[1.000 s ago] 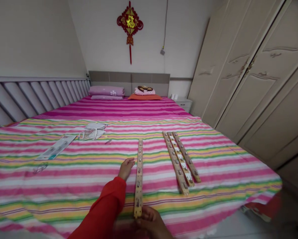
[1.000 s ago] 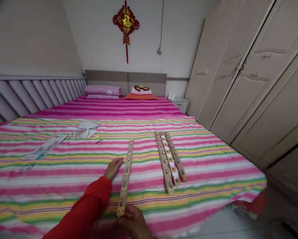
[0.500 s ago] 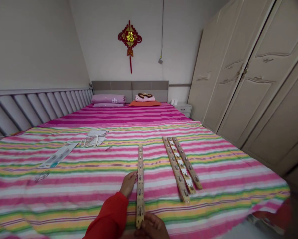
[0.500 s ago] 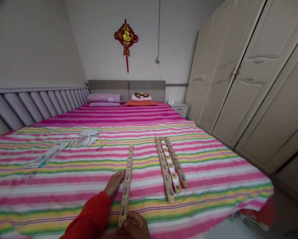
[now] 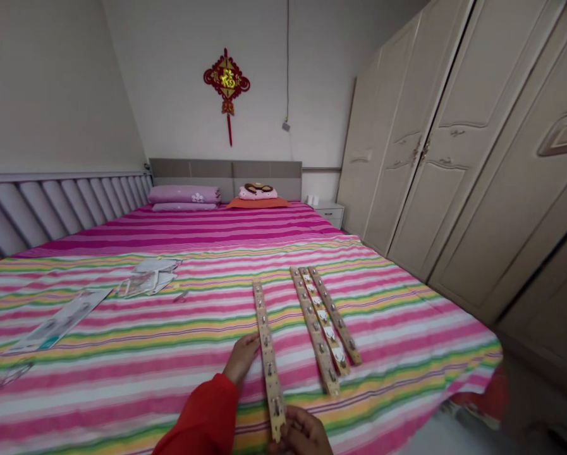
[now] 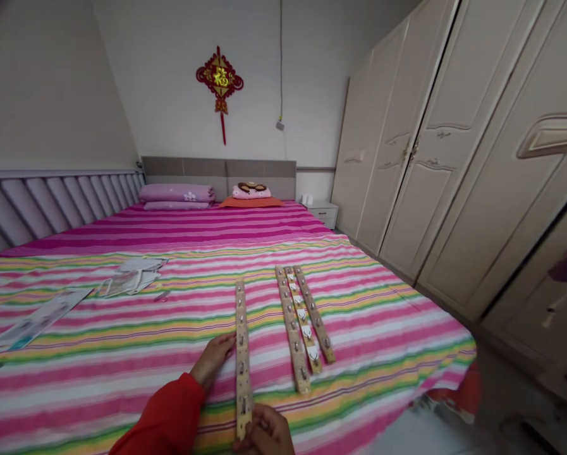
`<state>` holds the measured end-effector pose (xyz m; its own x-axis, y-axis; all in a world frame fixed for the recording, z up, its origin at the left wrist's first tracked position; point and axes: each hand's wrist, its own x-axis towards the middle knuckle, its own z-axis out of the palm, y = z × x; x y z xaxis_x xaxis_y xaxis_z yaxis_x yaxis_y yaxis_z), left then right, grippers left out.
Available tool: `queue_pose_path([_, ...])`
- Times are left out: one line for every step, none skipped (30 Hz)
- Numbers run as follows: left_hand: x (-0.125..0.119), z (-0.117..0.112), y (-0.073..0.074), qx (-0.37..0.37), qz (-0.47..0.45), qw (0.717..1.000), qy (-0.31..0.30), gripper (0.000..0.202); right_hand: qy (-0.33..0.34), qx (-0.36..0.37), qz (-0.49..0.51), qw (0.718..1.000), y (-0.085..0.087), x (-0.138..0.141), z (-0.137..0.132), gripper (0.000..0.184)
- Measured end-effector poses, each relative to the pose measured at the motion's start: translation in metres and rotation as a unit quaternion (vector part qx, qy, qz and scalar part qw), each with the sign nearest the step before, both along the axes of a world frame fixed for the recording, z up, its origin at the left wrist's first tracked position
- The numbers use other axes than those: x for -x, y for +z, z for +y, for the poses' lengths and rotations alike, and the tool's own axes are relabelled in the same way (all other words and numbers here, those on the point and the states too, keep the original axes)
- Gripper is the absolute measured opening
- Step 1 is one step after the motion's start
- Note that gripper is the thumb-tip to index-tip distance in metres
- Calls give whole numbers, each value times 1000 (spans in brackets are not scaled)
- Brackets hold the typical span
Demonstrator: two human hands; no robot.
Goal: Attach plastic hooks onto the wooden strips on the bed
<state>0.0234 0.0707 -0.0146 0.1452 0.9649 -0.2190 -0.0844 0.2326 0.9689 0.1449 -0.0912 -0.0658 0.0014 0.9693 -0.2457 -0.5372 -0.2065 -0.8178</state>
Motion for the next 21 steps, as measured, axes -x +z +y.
queue_pose_path([-7, 1, 1, -1, 3, 1000, -6, 27, -12, -2, 0, 1000, 2, -5, 1, 45])
queue_pose_path([-14, 3, 1, -3, 5, 1000, -13, 28, -22, -5, -2, 1000, 5, -9, 3, 45])
queue_pose_path([-21, 4, 2, -6, 4, 1000, -18, 29, -32, -9, -4, 999, 8, -13, 4, 45])
queue_pose_path([-27, 6, 3, -8, 1, 1000, -20, 30, -40, -12, -6, 999, 12, -17, 6, 44])
queue_pose_path([-34, 8, 5, -7, -4, 1000, -22, 31, -48, -14, -10, 999, 16, -20, 9, 43])
queue_pose_path([-40, 9, 6, -3, -8, 1000, -25, 31, -55, -15, -13, 998, 21, -23, 11, 42])
queue_pose_path([-45, 11, 8, 2, -9, 1000, -29, 31, -61, -14, -16, 998, 25, -26, 14, 40])
queue_pose_path([-50, 13, 9, 6, -6, 999, -31, 31, -66, -12, -18, 998, 29, -28, 16, 38])
queue_pose_path([-54, 14, 11, 9, -1, 999, -32, 30, -72, -10, -20, 997, 32, -31, 19, 37])
queue_pose_path([-58, 15, 12, 9, 6, 999, -33, 29, -76, -4, -20, 997, 34, -32, 21, 37])
queue_pose_path([-60, 16, 13, 7, 12, 999, -32, 29, -81, 1, -20, 997, 35, -34, 24, 38])
queue_pose_path([-63, 17, 14, 5, 17, 999, -29, 29, -86, 5, -18, 996, 35, -35, 26, 39])
queue_pose_path([-65, 18, 15, 2, 17, 999, -29, 29, -93, 8, -17, 995, 33, -36, 28, 41])
queue_pose_path([-67, 18, 16, -1, 12, 999, -31, 30, -99, 11, -16, 995, 31, -37, 31, 42])
queue_pose_path([-69, 19, 16, -4, 4, 999, -34, 30, -103, 12, -14, 995, 28, -37, 33, 44])
queue_pose_path([-71, 20, 16, -5, -6, 999, -39, 30, -107, 13, -13, 994, 25, -36, 35, 46])
queue_pose_path([-73, 20, 16, -6, -16, 999, -45, 30, -112, 15, -10, 994, 22, -36, 37, 47])
queue_pose_path([-76, 21, 15, -7, -26, 998, -50, 30, -118, 20, -5, 993, 20, -35, 39, 48])
queue_pose_path([-78, 22, 15, -6, -33, 998, -51, 29, -126, 25, 2, 992, 18, -35, 40, 49])
queue_pose_path([-80, 22, 15, -4, -38, 998, -47, 29, -137, 30, 10, 990, 18, -34, 40, 50])
queue_pose_path([-82, 22, 15, -3, -41, 998, -42, 28, -148, 38, 18, 988, 19, -33, 40, 51])
